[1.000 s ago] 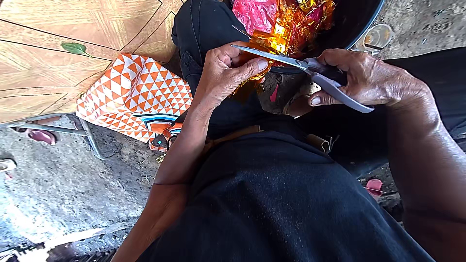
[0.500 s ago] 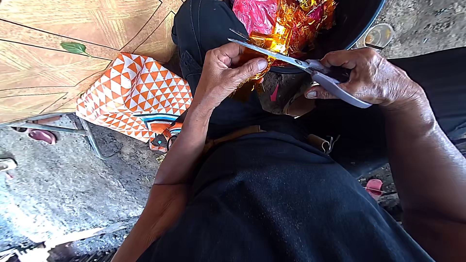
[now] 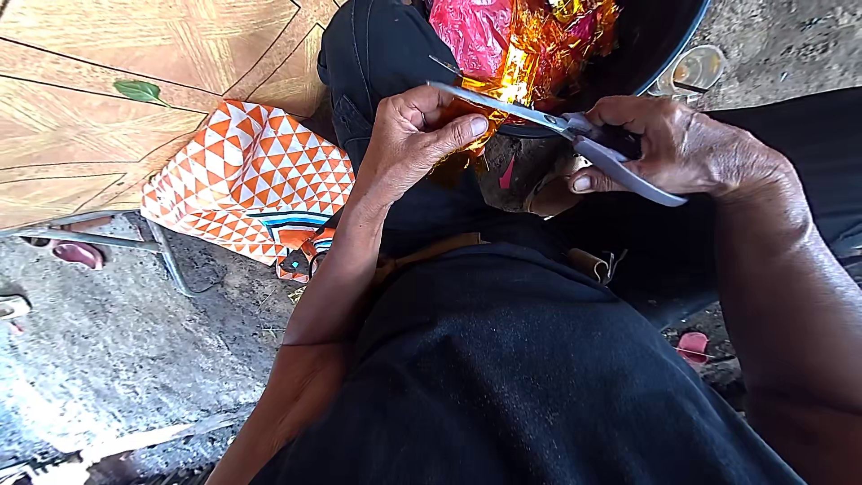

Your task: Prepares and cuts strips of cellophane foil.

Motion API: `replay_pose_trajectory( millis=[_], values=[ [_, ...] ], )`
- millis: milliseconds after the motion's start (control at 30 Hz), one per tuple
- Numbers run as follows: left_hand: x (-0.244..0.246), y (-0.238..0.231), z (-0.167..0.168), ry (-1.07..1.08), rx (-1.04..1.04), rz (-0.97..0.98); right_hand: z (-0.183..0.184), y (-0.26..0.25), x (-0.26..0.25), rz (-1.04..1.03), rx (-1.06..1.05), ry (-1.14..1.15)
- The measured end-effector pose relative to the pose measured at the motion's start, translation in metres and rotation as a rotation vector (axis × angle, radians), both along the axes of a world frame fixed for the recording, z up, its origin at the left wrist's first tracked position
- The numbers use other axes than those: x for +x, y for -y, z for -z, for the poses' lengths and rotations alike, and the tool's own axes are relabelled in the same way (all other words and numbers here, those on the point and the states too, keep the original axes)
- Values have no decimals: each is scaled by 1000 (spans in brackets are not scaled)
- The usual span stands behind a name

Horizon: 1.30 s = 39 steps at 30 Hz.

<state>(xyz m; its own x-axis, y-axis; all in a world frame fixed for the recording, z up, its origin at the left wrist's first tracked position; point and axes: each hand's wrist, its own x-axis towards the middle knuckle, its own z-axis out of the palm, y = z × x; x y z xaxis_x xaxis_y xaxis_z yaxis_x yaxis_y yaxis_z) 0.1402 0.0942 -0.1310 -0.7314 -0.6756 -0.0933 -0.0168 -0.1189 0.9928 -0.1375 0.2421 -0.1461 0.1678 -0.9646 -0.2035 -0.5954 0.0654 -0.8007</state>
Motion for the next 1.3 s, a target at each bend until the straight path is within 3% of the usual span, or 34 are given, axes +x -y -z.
replay_pose_trajectory(
  millis=[333,1300],
  values=[
    [0,1,1,-23,25,-35,-4,-4,-6,-11,94,-32],
    [-6,-2,1,-6,-37,-60,5,0,2,37,-106,-13]
  ],
)
